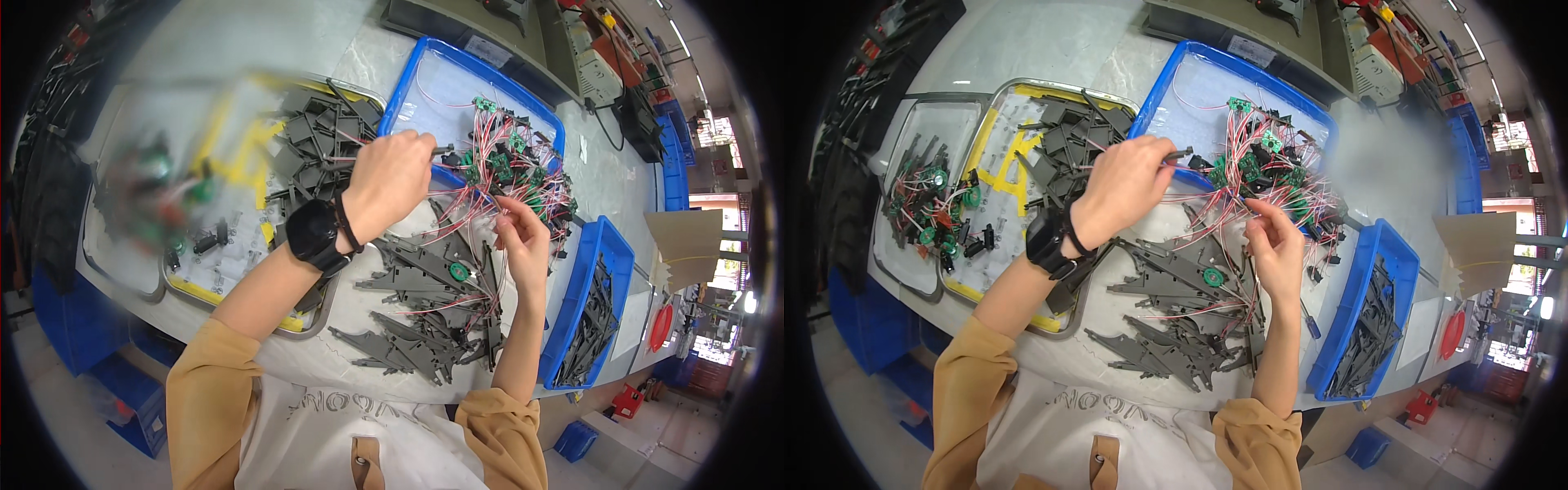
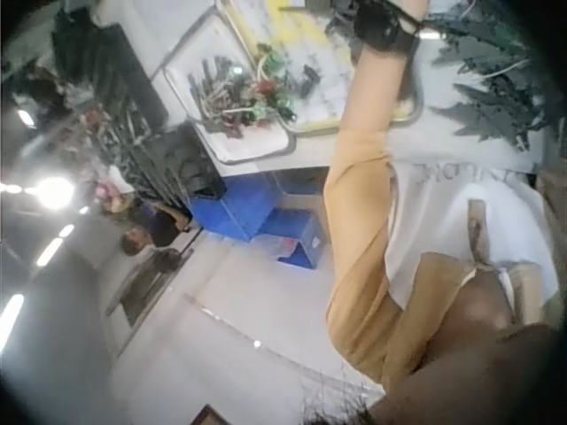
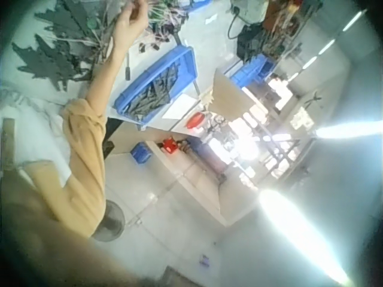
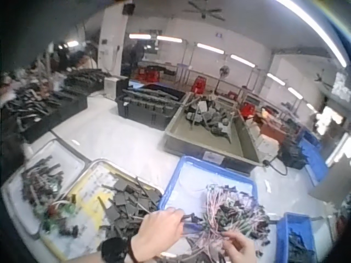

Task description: The person assembles electronic components by hand, threading wires and circuit parts into plastic casing pieces and snapping the plastic components together.

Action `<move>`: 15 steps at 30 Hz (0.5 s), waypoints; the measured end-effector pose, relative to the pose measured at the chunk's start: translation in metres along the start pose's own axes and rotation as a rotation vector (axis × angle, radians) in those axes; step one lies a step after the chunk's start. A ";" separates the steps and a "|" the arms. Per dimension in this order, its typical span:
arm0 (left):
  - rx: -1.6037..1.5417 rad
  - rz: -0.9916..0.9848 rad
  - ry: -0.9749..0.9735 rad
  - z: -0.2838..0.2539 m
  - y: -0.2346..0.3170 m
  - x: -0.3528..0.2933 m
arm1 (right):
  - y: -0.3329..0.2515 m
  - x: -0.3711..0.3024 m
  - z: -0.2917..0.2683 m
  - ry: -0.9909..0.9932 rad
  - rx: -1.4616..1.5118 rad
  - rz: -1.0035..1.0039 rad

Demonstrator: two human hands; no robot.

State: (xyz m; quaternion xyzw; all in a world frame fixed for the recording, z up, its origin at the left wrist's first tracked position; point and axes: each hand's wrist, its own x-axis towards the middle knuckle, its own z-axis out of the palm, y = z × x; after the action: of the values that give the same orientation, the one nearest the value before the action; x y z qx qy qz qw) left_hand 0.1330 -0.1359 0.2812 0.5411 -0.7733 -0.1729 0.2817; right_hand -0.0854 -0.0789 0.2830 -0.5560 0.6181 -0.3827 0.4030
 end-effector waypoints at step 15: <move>-0.948 -0.426 -0.388 -0.019 0.028 -0.058 | 0.012 -0.020 -0.016 -0.024 -0.064 -0.055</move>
State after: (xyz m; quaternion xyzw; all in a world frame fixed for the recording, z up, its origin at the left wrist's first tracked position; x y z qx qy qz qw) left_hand 0.1386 -0.0704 0.2977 0.4577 -0.5221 -0.6515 0.3058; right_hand -0.1033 -0.0575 0.2790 -0.5899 0.6097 -0.3667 0.3818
